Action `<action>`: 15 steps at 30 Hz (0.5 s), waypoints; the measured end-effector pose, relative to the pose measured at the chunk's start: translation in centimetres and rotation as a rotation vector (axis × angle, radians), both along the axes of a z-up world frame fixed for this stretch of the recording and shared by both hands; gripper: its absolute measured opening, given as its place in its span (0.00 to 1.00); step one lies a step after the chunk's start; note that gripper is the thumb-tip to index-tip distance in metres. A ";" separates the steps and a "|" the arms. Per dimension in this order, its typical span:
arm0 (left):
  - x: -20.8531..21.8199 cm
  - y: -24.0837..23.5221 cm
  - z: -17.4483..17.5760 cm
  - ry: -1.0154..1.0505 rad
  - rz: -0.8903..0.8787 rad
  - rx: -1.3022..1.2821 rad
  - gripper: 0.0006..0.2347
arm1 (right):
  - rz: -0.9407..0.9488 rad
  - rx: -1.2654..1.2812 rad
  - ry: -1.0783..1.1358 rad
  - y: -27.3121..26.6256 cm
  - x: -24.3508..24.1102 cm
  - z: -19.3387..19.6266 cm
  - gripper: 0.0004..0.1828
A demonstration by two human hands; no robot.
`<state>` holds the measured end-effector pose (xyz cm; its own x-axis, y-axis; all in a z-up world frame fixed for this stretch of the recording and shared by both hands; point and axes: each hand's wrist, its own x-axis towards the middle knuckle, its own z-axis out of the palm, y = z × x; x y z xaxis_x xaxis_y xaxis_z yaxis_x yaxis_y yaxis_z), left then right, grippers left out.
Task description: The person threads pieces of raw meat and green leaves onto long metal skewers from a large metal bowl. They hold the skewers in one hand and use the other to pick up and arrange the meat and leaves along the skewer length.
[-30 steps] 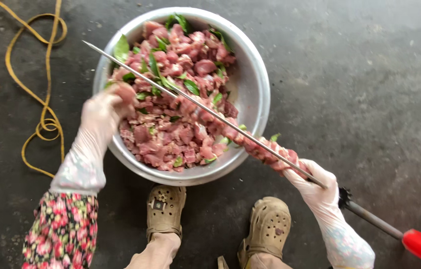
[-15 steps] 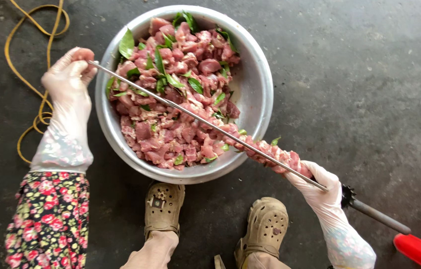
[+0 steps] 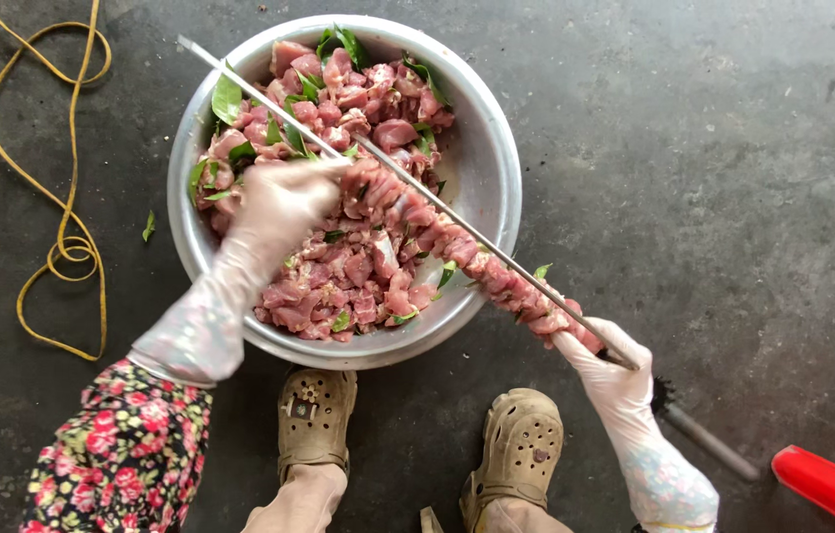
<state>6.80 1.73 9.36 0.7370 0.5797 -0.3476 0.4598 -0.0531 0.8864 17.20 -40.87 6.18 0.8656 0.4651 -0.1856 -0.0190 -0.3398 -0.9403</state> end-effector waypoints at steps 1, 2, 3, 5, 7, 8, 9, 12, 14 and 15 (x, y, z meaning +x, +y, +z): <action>-0.1 1.3 -0.6 -0.009 0.053 0.132 0.13 | -0.014 0.024 0.018 0.0 -0.1 -0.1 0.14; -0.1 2.5 -1.3 -0.017 0.106 0.265 0.12 | -0.036 0.013 0.045 0.0 -0.1 -0.2 0.15; -0.1 3.3 -2.3 -0.084 -0.043 0.583 0.12 | -0.061 0.001 0.075 0.0 -0.2 -0.4 0.15; 0.5 4.2 -4.5 -0.227 -0.369 1.202 0.12 | -0.084 -0.009 0.104 -0.2 -0.2 -0.5 0.16; 1.1 4.1 -6.9 -0.162 -0.422 1.341 0.08 | -0.074 -0.011 0.107 -0.3 -0.1 -0.6 0.15; 1.1 4.0 -8.0 -0.125 -0.447 1.408 0.06 | -0.073 -0.002 0.110 -0.4 -0.2 -0.7 0.15; 1.2 4.1 -8.8 -0.098 -0.430 1.404 0.04 | -0.074 0.006 0.110 -0.4 -0.2 -0.7 0.15; 0.3 4.7 -9.6 -0.027 -0.393 1.344 0.01 | -0.065 -0.009 0.098 -0.4 -0.1 -0.5 0.15; -0.3 5.8 -8.7 -0.020 -0.399 1.253 0.00 | -0.065 0.016 0.111 -0.2 -0.1 -0.4 0.15; -0.8 6.1 -8.0 0.023 -0.372 1.271 0.00 | -0.058 0.047 0.134 -0.1 -0.1 -0.3 0.15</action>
